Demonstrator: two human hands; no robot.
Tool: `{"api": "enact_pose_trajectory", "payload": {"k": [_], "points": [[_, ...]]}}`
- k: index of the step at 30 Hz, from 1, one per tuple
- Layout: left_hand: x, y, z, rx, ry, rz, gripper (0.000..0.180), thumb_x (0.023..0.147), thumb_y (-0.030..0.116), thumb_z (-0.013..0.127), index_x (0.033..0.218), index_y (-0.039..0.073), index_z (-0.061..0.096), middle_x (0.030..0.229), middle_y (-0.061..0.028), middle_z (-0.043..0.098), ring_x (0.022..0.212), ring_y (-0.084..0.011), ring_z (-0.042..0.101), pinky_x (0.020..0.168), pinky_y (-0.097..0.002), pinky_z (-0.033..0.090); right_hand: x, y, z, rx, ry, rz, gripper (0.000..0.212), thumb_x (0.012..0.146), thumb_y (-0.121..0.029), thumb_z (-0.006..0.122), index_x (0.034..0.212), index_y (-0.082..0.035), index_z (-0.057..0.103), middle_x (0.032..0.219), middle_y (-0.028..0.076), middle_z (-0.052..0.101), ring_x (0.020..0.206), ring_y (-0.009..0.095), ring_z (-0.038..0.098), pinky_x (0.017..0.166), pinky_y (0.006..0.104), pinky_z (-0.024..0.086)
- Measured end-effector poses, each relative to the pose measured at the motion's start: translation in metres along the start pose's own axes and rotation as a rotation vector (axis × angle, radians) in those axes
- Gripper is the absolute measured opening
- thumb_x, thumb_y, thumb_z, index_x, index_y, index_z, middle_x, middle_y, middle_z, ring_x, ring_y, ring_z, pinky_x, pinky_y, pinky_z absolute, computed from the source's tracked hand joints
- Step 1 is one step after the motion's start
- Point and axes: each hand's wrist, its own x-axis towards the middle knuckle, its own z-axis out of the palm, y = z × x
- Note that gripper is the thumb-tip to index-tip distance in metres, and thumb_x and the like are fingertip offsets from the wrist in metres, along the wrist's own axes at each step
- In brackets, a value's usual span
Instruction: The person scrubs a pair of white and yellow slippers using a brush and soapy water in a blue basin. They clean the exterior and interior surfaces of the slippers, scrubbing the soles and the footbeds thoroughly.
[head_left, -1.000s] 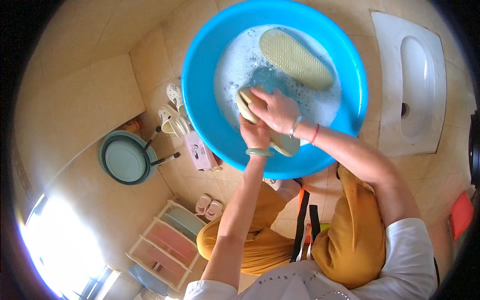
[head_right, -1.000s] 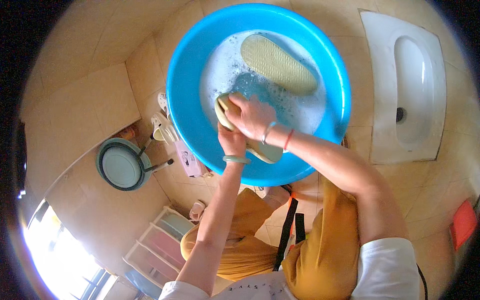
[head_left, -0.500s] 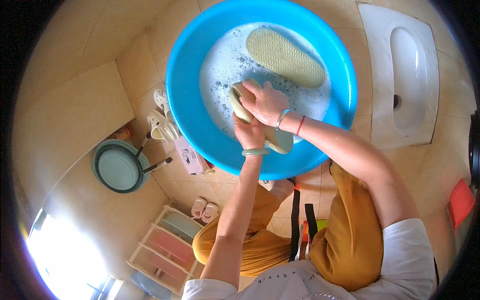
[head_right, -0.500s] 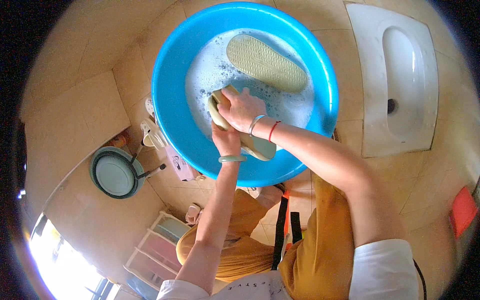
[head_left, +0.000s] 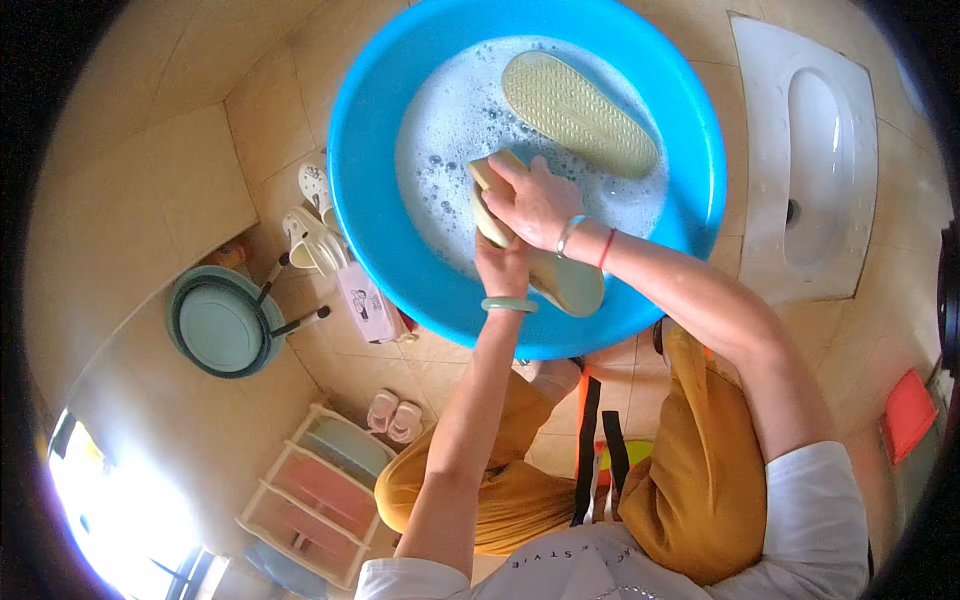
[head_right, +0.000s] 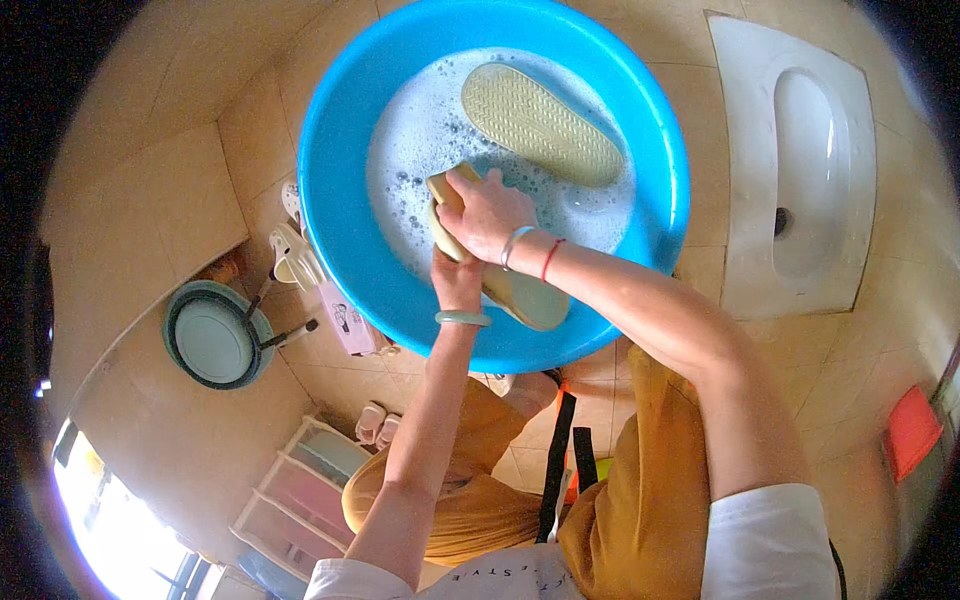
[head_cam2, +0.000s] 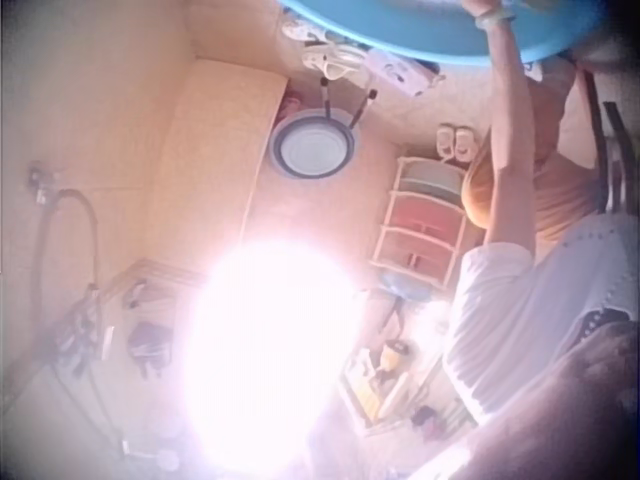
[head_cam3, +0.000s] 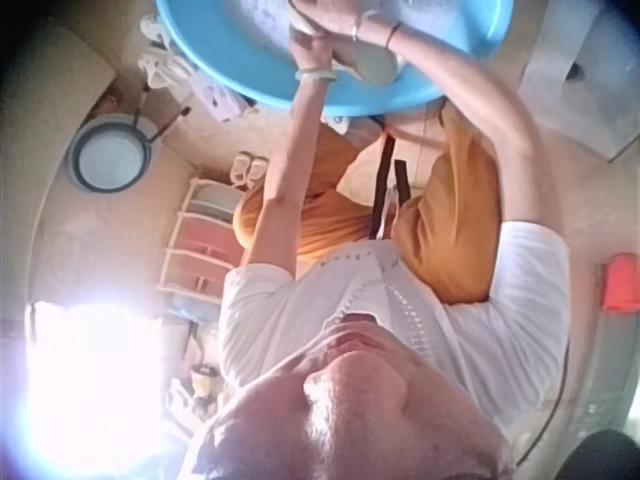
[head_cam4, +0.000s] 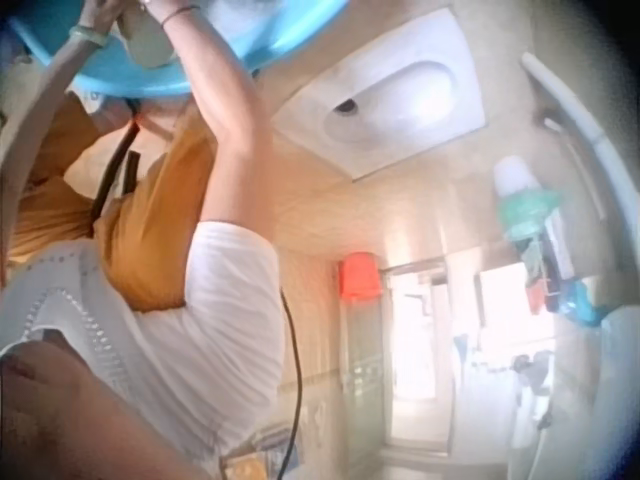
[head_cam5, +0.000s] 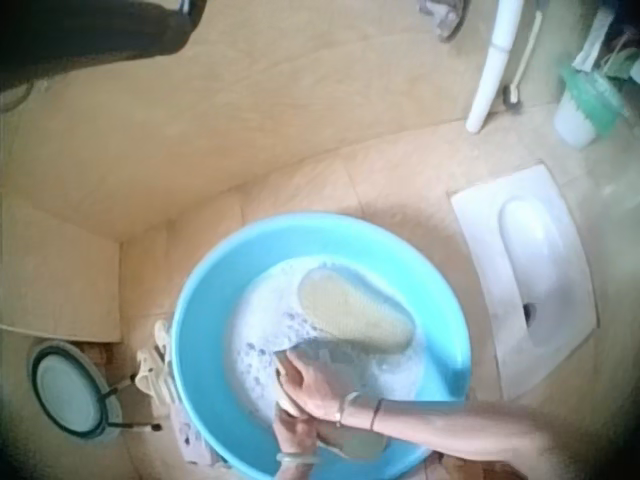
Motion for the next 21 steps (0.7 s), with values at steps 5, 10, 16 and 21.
{"api": "enact_pose_trajectory", "payload": {"k": [5, 10, 16, 21], "points": [[0.002, 0.007, -0.01, -0.051, -0.037, 0.069, 0.048, 0.084, 0.013, 0.074, 0.125, -0.002, 0.053, 0.115, -0.0112, 0.066, 0.103, -0.019, 0.062, 0.087, -0.0319, 0.051, -0.03, 0.008, 0.011, 0.073, 0.022, -0.12, 0.04, 0.092, -0.047, 0.049, 0.124, -0.025, 0.054, 0.103, 0.029, 0.058, 0.077, 0.046, 0.065, 0.069, 0.0536, 0.055], [0.004, 0.018, -0.007, 0.151, -0.031, -0.011, 0.044, 0.083, 0.014, 0.074, 0.12, -0.002, 0.056, 0.111, -0.0113, 0.067, 0.101, -0.0175, 0.062, 0.083, -0.0319, 0.052, 0.013, 0.002, 0.012, -0.104, 0.024, -0.045, 0.041, 0.091, -0.045, 0.051, 0.127, -0.025, 0.054, 0.106, 0.028, 0.058, 0.082, 0.046, 0.065, 0.072, 0.0542, 0.054], [0.009, 0.007, -0.023, -0.071, -0.038, 0.058, 0.048, 0.084, 0.011, 0.073, 0.125, -0.003, 0.052, 0.114, -0.0115, 0.066, 0.103, -0.0184, 0.062, 0.088, -0.032, 0.051, -0.031, 0.003, 0.018, 0.07, -0.053, -0.118, 0.048, 0.092, -0.048, 0.053, 0.136, -0.03, 0.049, 0.103, 0.027, 0.058, 0.084, 0.048, 0.063, 0.073, 0.0514, 0.053], [-0.003, 0.014, -0.008, 0.159, -0.029, -0.035, 0.049, 0.082, 0.015, 0.076, 0.122, -0.002, 0.055, 0.112, -0.0107, 0.066, 0.1, -0.0177, 0.063, 0.084, -0.03, 0.052, 0.017, 0.013, 0.02, -0.103, 0.016, -0.02, 0.045, 0.091, -0.05, 0.052, 0.131, -0.029, 0.051, 0.102, 0.026, 0.057, 0.082, 0.049, 0.063, 0.073, 0.0549, 0.053]]}}
